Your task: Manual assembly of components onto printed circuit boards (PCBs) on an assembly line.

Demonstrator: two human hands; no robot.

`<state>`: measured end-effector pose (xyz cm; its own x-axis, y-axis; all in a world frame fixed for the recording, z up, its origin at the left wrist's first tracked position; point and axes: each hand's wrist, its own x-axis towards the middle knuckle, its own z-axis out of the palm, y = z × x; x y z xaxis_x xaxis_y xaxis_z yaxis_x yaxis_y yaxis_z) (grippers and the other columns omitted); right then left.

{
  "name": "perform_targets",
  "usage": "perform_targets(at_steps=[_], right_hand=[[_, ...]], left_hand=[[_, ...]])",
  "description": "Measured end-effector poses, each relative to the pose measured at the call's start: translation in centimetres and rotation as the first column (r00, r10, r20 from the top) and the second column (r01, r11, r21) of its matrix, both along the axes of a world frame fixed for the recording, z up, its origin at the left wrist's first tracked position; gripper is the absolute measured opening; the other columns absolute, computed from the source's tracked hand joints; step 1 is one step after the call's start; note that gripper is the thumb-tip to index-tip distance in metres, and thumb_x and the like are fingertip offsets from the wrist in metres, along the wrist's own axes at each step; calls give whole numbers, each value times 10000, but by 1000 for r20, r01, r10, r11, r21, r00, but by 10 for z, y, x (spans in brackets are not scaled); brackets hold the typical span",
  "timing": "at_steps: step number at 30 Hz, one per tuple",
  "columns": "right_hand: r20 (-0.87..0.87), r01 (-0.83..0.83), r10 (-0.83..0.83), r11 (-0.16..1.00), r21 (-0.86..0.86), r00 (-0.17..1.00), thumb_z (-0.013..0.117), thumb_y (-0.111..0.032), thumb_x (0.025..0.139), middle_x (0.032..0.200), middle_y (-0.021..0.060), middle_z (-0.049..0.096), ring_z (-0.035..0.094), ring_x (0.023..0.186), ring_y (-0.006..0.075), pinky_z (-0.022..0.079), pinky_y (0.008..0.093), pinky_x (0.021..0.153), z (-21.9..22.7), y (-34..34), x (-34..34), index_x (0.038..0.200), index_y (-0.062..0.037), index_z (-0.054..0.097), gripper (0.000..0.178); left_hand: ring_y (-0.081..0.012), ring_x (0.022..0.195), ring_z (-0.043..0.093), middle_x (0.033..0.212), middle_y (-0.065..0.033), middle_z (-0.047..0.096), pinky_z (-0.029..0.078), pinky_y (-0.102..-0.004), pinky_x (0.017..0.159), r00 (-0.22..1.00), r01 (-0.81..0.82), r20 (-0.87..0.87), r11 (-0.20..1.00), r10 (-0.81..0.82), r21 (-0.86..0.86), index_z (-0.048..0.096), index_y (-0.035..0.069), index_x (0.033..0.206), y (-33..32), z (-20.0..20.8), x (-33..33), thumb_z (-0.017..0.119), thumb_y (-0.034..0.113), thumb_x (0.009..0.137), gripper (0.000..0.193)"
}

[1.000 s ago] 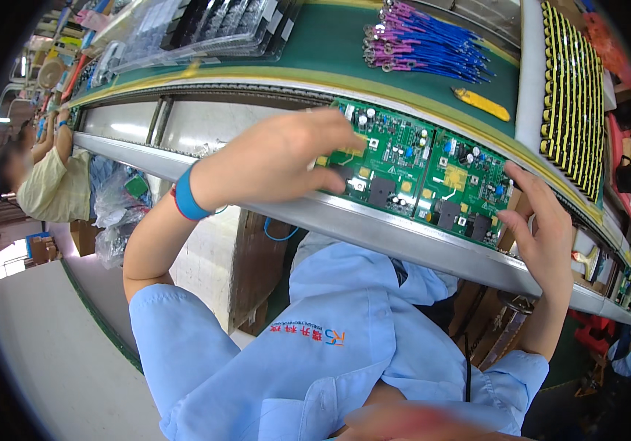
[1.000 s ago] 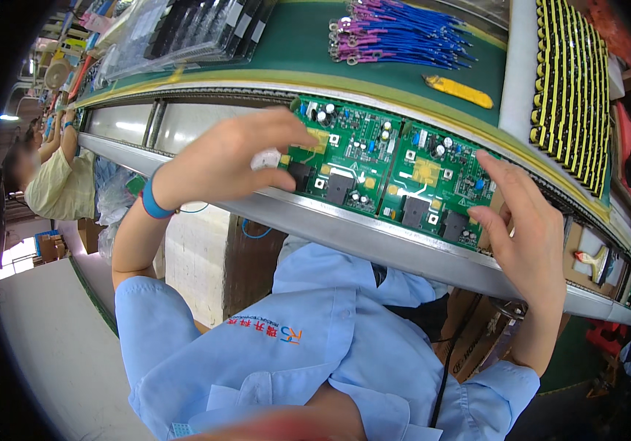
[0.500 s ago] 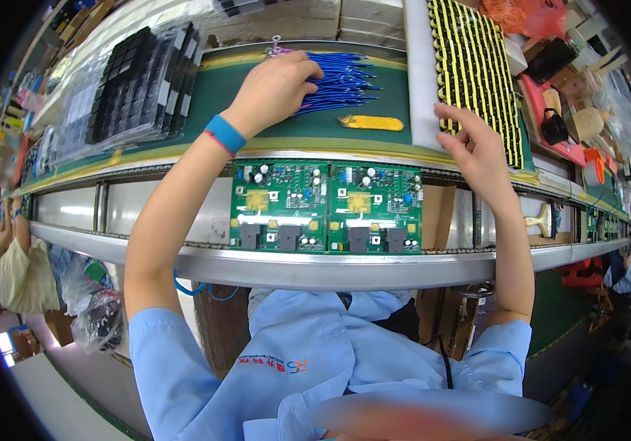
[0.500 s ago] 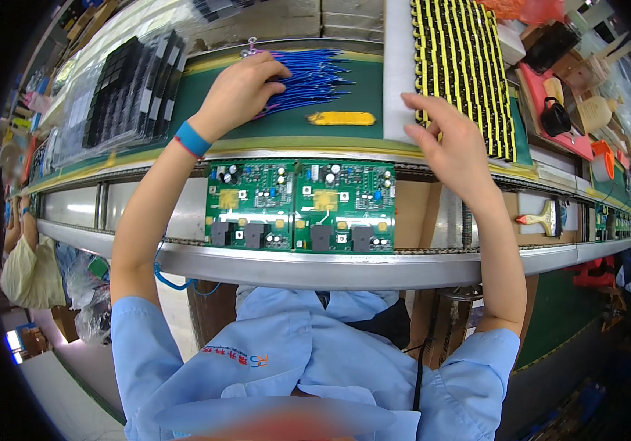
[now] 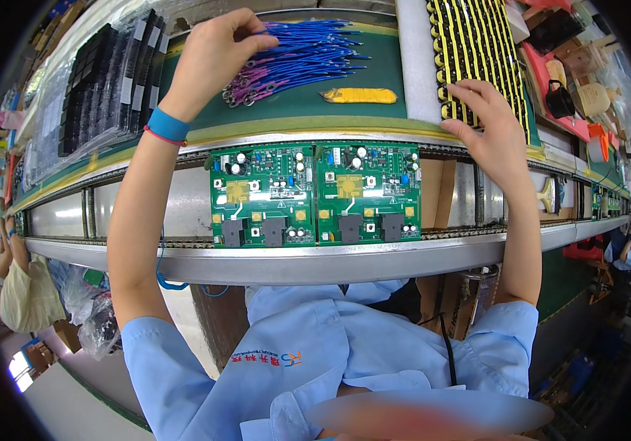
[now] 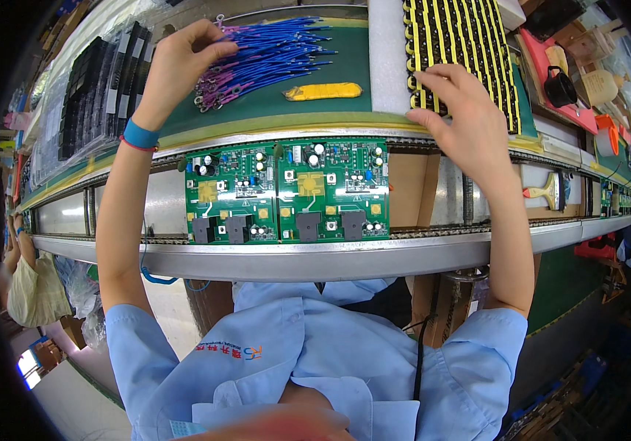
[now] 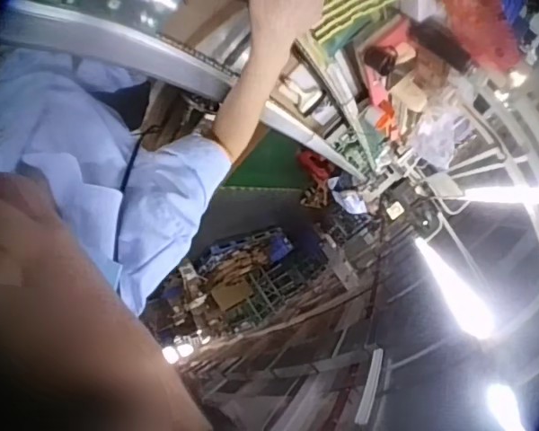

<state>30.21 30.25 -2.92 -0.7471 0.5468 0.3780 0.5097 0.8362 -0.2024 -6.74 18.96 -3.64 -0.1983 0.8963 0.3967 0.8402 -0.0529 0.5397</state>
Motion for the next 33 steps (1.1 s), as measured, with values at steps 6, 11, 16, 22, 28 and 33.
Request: perform_targets(at_steps=[6, 11, 16, 22, 28, 33], right_hand=[[-36, -65, 80, 950, 306, 996, 718, -52, 756, 1016, 74, 649, 634, 934, 247, 526, 346, 770, -26, -13, 0, 1114, -29, 665, 363], [-86, -2, 33, 942, 337, 996, 725, -59, 779, 1086, 70, 628, 618, 953, 255, 513, 359, 788, -30, -16, 0, 1172, -76, 653, 400], [2, -23, 25, 910, 415, 1000, 713, -94, 805, 1029, 74, 631, 615, 935, 252, 501, 353, 780, -29, -13, 4, 1168, -59, 651, 370], [-56, 17, 2, 942, 334, 998, 710, -110, 822, 999, 78, 589, 605, 891, 256, 498, 360, 742, -33, -13, 3, 1114, -74, 645, 302], [-51, -44, 60, 963, 266, 997, 684, -112, 853, 1059, 71, 609, 616, 953, 258, 504, 350, 772, -29, -4, 10, 1143, -102, 638, 293], [-72, -126, 148, 959, 253, 986, 697, -79, 828, 1041, 78, 633, 631, 925, 259, 511, 341, 755, -29, 4, 12, 1145, -83, 635, 323]], left_hand=[[-188, 752, 649, 790, -109, 674, 505, -281, 679, 997, -45, 71, 984, 33, 174, 680, -18, 953, -5, 35, 39, 616, -4, 869, 107], [-224, 785, 652, 852, -135, 681, 512, -309, 703, 991, 107, -96, 973, -88, 206, 676, -18, 942, -16, 35, 47, 622, -27, 847, 111], [-243, 743, 598, 790, -81, 625, 469, -343, 658, 940, 323, -81, 942, -330, -89, 709, 47, 842, -47, 46, 75, 720, 32, 770, 74], [-239, 736, 498, 759, -57, 485, 355, -362, 670, 828, 411, -325, 889, -457, -201, 652, 86, 782, -49, 34, 89, 704, 121, 786, 63], [-204, 787, 506, 803, -50, 495, 365, -341, 682, 731, 427, -460, 864, -504, -268, 615, 76, 769, -44, 32, 96, 669, 142, 790, 87], [-212, 852, 539, 888, -46, 540, 421, -328, 742, 615, 452, -643, 872, -457, -187, 634, 97, 831, -43, 14, 92, 705, 75, 713, 140]])
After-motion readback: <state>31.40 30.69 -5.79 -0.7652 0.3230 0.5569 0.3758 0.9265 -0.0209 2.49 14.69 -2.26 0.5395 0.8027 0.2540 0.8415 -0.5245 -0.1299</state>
